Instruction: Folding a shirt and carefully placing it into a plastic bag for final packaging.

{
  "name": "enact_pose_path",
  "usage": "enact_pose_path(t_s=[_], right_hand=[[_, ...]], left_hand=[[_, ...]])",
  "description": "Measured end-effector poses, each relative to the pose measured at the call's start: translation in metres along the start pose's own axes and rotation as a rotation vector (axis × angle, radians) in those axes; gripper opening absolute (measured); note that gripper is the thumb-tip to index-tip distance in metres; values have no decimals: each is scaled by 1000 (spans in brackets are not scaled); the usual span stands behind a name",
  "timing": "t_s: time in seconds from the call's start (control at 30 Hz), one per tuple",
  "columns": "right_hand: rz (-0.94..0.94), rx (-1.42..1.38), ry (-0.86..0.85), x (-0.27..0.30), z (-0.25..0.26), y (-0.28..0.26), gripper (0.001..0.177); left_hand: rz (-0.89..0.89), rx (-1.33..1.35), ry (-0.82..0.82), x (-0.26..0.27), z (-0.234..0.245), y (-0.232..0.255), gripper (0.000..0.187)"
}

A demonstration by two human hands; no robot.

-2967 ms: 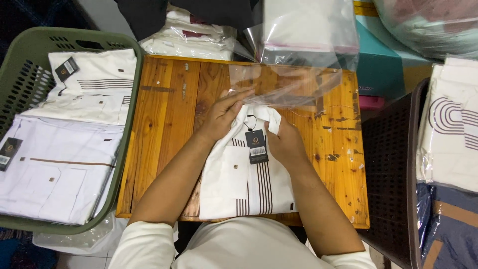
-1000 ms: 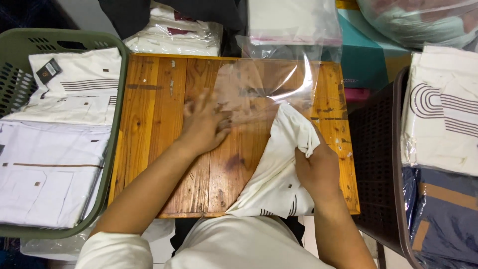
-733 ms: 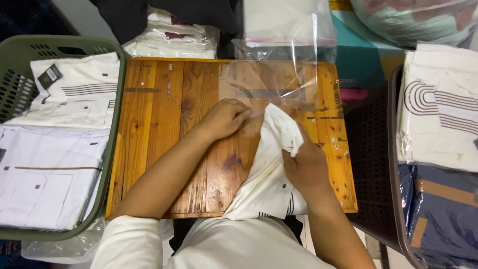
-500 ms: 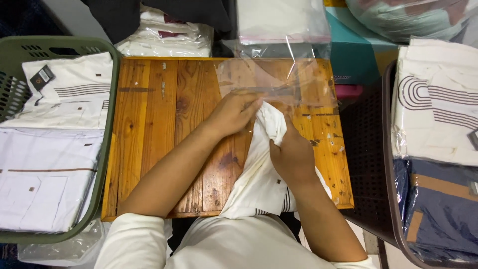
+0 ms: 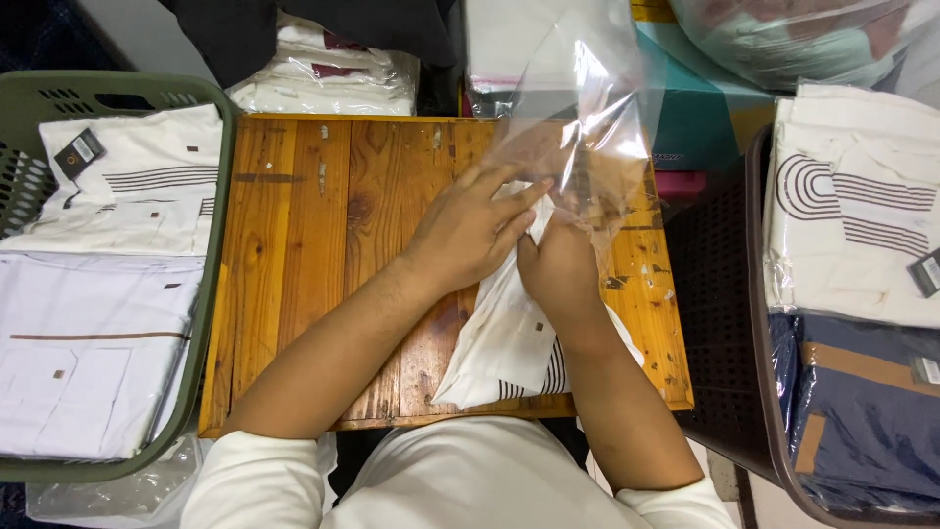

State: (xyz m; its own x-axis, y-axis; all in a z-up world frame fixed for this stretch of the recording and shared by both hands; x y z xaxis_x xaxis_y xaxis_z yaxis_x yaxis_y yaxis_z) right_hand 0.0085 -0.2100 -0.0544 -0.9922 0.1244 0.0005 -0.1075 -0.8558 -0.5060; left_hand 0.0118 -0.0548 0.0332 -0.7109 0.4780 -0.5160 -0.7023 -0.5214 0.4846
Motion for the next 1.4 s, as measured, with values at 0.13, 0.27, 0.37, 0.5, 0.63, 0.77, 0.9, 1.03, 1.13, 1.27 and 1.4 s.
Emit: enact_pose_path(t_s=[0.13, 0.27, 0.37, 0.5, 0.63, 0.77, 0.9, 1.03, 1.13, 1.27, 1.4], right_hand=[[-10, -46, 61, -22, -22, 15, 35], [-15, -82, 85, -13, -13, 6, 31], [-55, -71, 87, 4, 3, -17, 38], [-107, -54, 97, 21, 30, -50, 52], [-107, -91, -126, 23, 35, -44, 83], [61, -345, -95, 30, 46, -50, 58], [44, -238, -8, 38, 25, -9, 63], [121, 21, 258, 37, 14, 12, 47], [187, 174, 457, 37, 6, 39, 35], [186, 76, 651, 33, 5, 74, 25], [199, 74, 547, 28, 6, 74, 31]], left_hand=[[64, 4, -56, 19, -18, -12, 39], [89, 42, -49, 33, -32, -16, 33], [136, -21, -58, 45, -39, -14, 35], [221, -83, -108, 52, -39, -21, 39], [263, -131, -159, 60, -39, -33, 41], [326, -135, -190, 64, -38, -31, 60], [465, 0, -179, 63, -35, -17, 83], [468, 13, -59, 68, -37, -22, 77], [492, 7, 21, 75, -40, -35, 74], [486, 8, 83, 82, -50, -52, 70], [339, -62, 262, 86, -62, -63, 37]])
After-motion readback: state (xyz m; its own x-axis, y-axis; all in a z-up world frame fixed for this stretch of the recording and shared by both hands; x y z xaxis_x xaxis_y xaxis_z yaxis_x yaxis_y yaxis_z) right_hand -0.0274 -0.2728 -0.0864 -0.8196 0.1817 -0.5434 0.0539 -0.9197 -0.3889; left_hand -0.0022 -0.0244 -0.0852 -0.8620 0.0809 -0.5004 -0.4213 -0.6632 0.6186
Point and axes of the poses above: each hand's wrist, its own x-axis away from the middle knuckle, its own z-axis out of the back of the hand, y = z × x, the point moved 4 cm from there along -x, towards the middle knuckle
